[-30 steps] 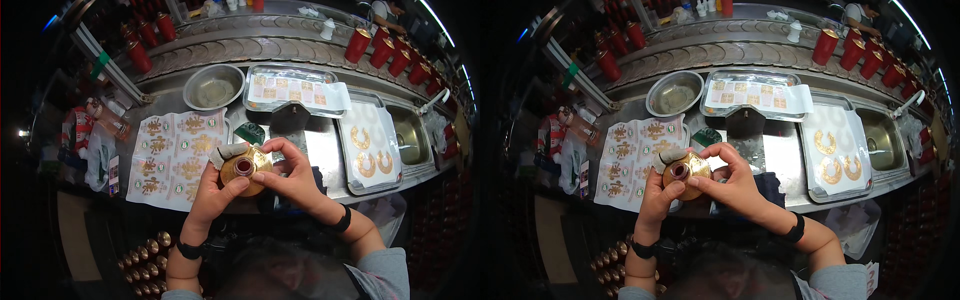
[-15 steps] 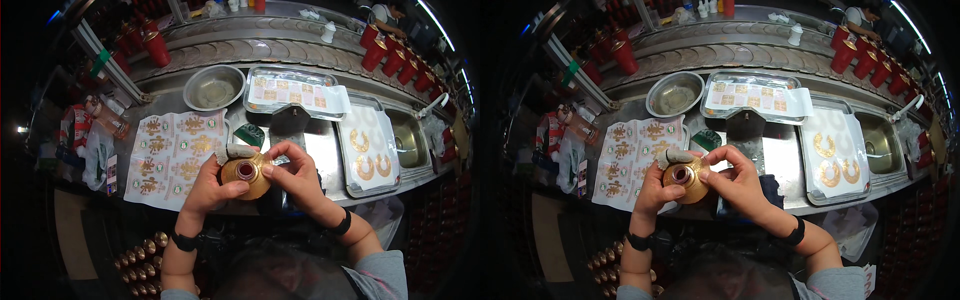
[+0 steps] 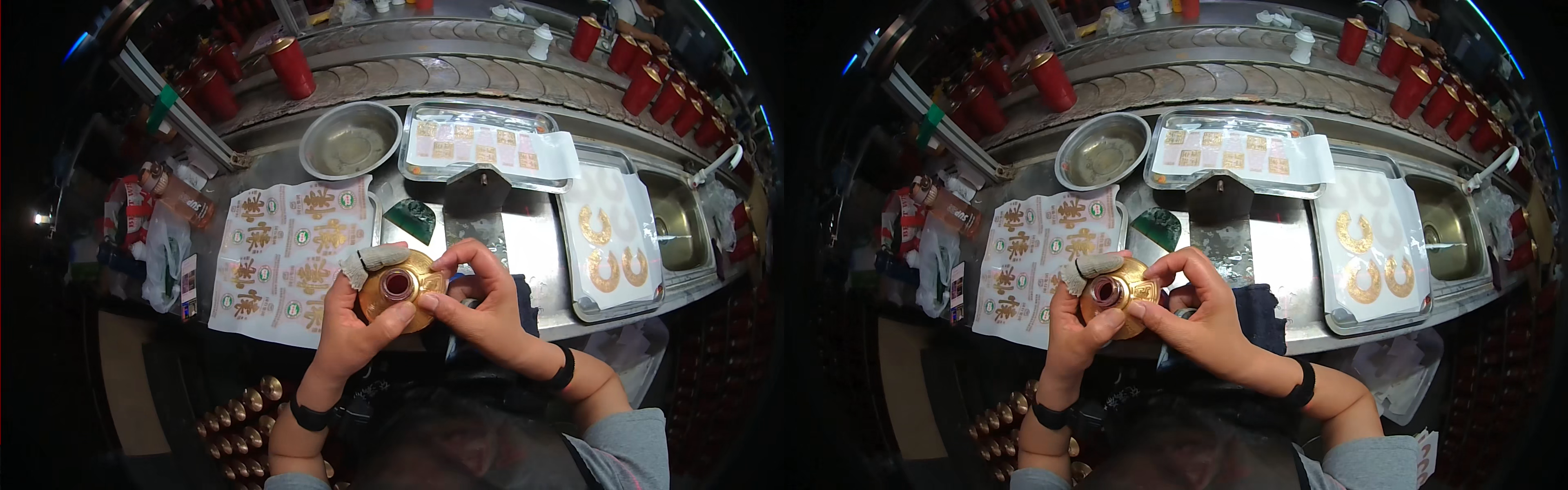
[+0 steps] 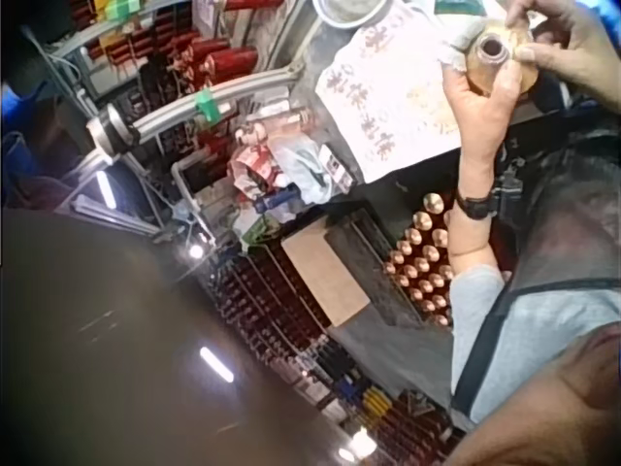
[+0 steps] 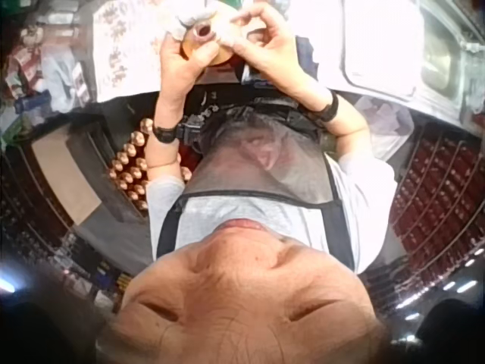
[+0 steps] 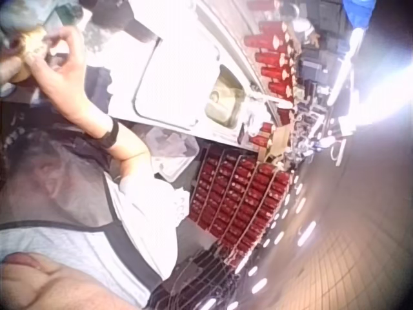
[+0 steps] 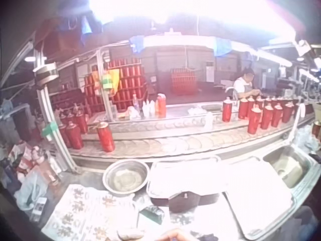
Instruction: Applying decorative stickers and gold seals to red and gold ceramic liquor bottles on a production line.
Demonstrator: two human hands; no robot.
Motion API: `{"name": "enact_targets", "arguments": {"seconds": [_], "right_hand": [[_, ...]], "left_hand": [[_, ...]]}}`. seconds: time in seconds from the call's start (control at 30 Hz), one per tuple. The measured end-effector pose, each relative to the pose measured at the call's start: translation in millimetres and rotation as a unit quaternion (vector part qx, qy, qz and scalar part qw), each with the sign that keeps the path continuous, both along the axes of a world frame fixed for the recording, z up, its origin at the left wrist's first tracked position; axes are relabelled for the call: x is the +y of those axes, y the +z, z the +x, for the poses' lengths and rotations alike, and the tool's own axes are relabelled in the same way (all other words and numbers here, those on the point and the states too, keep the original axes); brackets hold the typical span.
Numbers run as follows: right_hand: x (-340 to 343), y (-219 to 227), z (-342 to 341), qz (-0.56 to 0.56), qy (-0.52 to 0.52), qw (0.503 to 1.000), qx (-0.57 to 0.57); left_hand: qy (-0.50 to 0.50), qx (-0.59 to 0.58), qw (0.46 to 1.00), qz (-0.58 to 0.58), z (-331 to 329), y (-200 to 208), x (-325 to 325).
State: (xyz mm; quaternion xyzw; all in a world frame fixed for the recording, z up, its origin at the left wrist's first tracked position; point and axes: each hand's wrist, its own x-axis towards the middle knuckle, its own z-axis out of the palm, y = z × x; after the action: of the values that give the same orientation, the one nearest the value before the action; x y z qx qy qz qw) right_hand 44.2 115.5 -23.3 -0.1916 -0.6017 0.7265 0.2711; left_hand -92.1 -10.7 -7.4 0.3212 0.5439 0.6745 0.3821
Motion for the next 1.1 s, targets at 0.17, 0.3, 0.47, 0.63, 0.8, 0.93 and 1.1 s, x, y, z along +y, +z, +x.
{"name": "enact_targets", "arguments": {"seconds": [0.17, 0.3, 0.47, 0.63, 0.8, 0.93, 1.1], "right_hand": [[-14.6, 0.7, 1.2, 0.008, -0.024, 1.0, 0.017], [-10.5, 5.5, -1.7, -0.031, -0.035, 0.999, 0.016], [0.2, 6.7, -11.0, -0.009, -0.003, 1.0, 0.002], [0.6, 5.1, -12.6, -0.032, 0.012, 0.999, 0.007], [1.0, 3.6, -12.0, -0.051, 0.008, 0.999, 0.012], [4.5, 3.1, -8.5, -0.077, 0.027, 0.997, 0.016], [-0.8, 1.4, -3.4, 0.081, 0.019, 0.996, -0.003]], "left_hand": [[-0.178, -0.032, 0.983, 0.028, -51.7, -5.9, 9.9], [-0.194, 0.017, 0.981, 0.003, -50.0, 2.8, 12.8], [-0.147, 0.011, 0.989, 0.02, -40.2, -3.6, 8.1], [-0.136, -0.003, 0.991, 0.016, -38.5, -4.0, 4.8], [-0.131, -0.006, 0.991, 0.021, -37.4, -4.6, 5.6], [-0.128, -0.006, 0.992, 0.014, -35.9, -2.2, 5.2], [-0.11, -0.009, 0.994, 0.011, -30.7, -5.1, 3.2]]}}
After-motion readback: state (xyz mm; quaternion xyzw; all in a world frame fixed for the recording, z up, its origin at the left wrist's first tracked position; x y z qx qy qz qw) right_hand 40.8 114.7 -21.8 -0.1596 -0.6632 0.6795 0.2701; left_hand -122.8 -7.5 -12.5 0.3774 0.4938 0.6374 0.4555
